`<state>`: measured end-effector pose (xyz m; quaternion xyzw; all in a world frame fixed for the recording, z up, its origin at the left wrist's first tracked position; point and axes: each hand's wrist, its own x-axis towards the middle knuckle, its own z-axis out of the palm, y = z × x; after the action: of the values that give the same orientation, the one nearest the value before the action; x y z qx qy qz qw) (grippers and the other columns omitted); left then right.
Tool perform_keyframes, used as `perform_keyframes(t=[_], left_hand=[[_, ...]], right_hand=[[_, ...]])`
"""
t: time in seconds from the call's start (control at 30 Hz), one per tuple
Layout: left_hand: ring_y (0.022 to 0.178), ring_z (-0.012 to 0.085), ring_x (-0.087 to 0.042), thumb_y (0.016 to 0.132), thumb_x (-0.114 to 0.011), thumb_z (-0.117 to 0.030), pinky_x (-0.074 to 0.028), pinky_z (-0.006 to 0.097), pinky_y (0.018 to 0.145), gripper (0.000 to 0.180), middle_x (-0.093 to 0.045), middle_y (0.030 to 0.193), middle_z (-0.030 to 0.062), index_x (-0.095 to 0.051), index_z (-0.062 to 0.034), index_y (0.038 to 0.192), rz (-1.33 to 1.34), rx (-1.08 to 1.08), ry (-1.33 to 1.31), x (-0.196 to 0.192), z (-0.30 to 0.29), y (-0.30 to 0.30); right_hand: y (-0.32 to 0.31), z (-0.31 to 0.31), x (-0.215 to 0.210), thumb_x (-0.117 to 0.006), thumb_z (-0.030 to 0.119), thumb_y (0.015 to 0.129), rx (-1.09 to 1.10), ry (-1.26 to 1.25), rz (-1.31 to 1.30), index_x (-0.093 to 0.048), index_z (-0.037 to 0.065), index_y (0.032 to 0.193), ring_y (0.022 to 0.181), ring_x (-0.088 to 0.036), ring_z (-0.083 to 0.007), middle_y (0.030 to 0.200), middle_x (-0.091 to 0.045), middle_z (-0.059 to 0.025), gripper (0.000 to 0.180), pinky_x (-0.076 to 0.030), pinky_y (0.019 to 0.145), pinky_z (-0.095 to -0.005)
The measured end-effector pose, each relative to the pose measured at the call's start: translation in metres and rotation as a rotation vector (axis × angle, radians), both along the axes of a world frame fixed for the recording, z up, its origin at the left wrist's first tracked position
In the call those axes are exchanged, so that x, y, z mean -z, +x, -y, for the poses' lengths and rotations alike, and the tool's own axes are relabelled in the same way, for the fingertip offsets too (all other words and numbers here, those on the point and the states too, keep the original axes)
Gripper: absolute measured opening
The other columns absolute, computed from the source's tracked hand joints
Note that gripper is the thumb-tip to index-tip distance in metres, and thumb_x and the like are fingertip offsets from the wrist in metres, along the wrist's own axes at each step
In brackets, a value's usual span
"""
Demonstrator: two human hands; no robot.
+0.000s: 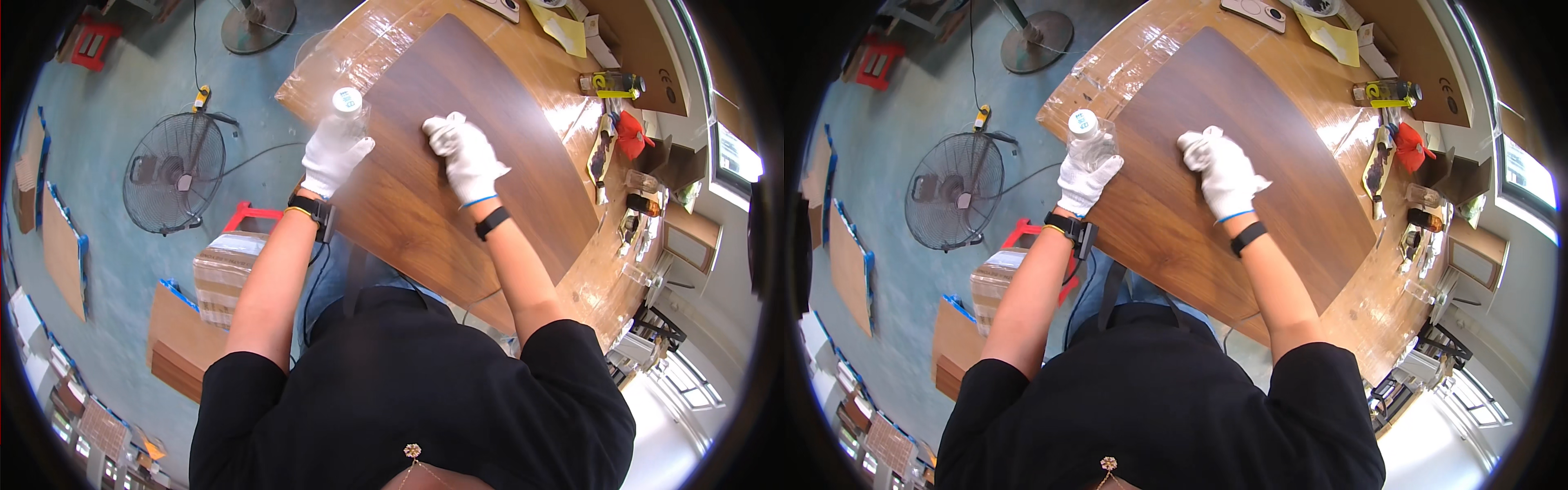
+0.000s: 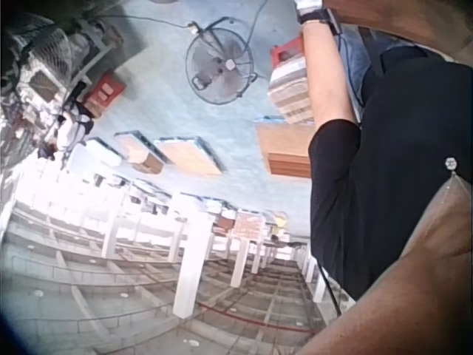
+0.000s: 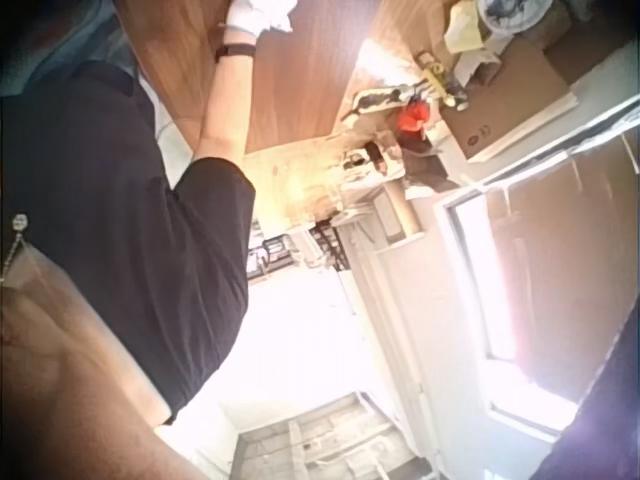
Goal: The recorder lifts a finished wooden furniture panel from a stack and wipes it down with a cloth.
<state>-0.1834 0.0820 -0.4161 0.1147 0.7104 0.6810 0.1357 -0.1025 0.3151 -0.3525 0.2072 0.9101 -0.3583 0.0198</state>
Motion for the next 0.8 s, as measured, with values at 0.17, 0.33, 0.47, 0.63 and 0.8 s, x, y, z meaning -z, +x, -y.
perform_keyframes(t=[0.17,0.33,0.47,0.63,0.8], left_hand=[[0.09,0.0258,-0.063,0.072,-0.078,-0.02,-0.05,0.035,0.081,0.045,-0.064,0.098,0.0114,-0.058,-0.0054,0.11,-0.07,-0.026,-0.01,0.003,0.003,0.0],[0.092,0.0276,-0.062,0.072,-0.076,-0.021,-0.05,0.036,0.082,0.048,-0.062,0.103,0.0133,-0.057,-0.004,0.113,-0.09,0.012,-0.086,-0.001,0.004,-0.005],[0.095,0.0195,-0.061,0.077,-0.073,-0.007,-0.05,0.033,0.081,0.039,-0.062,0.104,0.0069,-0.057,-0.0057,0.113,0.006,-0.084,0.234,-0.025,-0.006,-0.003],[0.1,0.017,-0.061,0.074,-0.078,-0.003,-0.05,0.032,0.09,0.059,-0.062,0.11,0.0052,-0.048,-0.0065,0.124,0.24,0.089,0.131,-0.066,-0.004,-0.018],[0.099,0.0145,-0.062,0.08,-0.076,-0.017,-0.049,0.03,0.087,0.043,-0.067,0.104,0.0067,-0.057,-0.0051,0.116,0.033,0.316,-0.29,-0.084,-0.012,-0.022]], right_hand=[[0.027,0.042,-0.037,-0.07,0.021,0.071,-0.35,0.527,-0.001,-0.058,0.006,0.105,0.098,-0.056,-0.0337,0.11,-0.058,-0.0175,0.039,-0.048,0.08,-0.0446],[0.046,0.031,0.002,-0.07,0.026,0.074,-0.407,0.546,-0.231,-0.063,0.016,0.107,0.107,-0.055,-0.0322,0.124,-0.056,-0.0078,0.035,-0.048,0.084,-0.0442],[0.025,0.034,-0.002,-0.067,0.016,0.076,-0.306,0.532,-0.096,-0.063,0.015,0.089,0.093,-0.061,-0.0311,0.112,-0.061,-0.0049,0.014,-0.052,0.074,-0.0433],[-0.002,0.017,-0.002,-0.06,0.013,0.082,-0.202,0.146,-0.294,-0.065,0.016,0.093,0.08,-0.062,-0.0248,0.098,-0.065,-0.0039,0.013,-0.052,0.067,-0.0361],[0.004,0.001,-0.002,-0.055,0.021,0.095,0.525,-1.524,-0.146,-0.058,0.002,0.113,0.083,-0.064,-0.0176,0.102,-0.066,-0.0079,0.027,-0.054,0.071,-0.0293]])
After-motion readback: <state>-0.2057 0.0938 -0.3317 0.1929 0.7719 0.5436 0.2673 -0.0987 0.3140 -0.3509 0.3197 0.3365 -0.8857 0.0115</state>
